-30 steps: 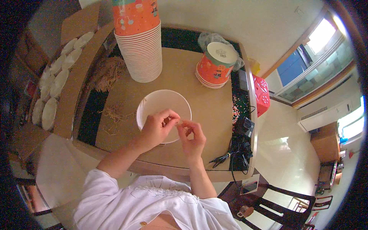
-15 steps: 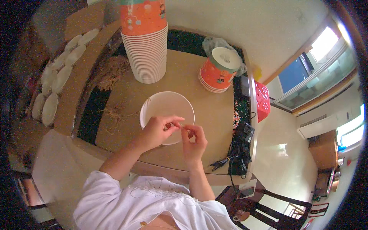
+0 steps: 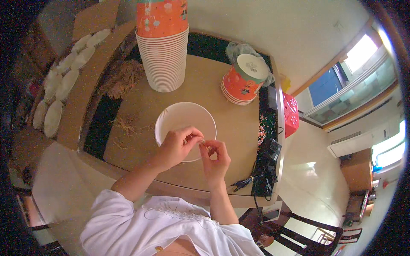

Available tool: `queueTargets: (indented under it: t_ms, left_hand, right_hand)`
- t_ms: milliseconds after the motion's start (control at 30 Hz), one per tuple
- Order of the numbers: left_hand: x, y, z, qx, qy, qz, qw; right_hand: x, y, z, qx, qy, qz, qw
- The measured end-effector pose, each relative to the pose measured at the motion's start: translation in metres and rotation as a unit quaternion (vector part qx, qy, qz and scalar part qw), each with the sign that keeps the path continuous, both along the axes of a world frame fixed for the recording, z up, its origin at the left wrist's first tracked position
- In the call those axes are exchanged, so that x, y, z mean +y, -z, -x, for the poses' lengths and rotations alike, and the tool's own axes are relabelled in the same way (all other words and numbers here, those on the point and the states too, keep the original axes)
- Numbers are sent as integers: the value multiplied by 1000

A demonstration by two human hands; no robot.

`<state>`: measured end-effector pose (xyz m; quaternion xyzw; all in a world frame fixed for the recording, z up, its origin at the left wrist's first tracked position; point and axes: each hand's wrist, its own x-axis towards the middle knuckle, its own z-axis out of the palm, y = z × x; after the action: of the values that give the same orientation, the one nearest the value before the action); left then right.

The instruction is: Tying rubber bands around the rims of paper bowls for preparation.

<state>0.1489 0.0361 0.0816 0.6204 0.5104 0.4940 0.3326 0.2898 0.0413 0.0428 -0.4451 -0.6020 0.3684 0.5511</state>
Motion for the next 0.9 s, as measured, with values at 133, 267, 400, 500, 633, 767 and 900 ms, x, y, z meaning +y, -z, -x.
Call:
queueTargets:
  t_ms: [133, 267, 400, 500, 633, 767, 900]
  left_hand:
    - [1, 0, 0, 4, -5, -21, 1000]
    - [0, -1, -1, 13, -10, -22, 1000]
    - [0, -2, -2, 13, -10, -19, 1000]
    - [1, -2, -3, 12, -14, -30, 999]
    - [3, -2, -4, 52, -46, -57, 996]
    - [5, 3, -5, 153, -94, -112, 977]
    - [4, 4, -6, 176, -106, -117, 972]
  right_hand:
    - [1, 1, -1, -27, 1, -9, 1000]
    - [1, -1, 1, -39, 23, -25, 999]
    - [1, -1, 2, -37, 29, -16, 999]
    - [1, 1, 1, -45, 38, -22, 998]
    - [0, 2, 0, -65, 38, -37, 996]
    - [-1, 5, 0, -69, 32, -41, 996]
    - [-3, 3, -2, -65, 28, -29, 997]
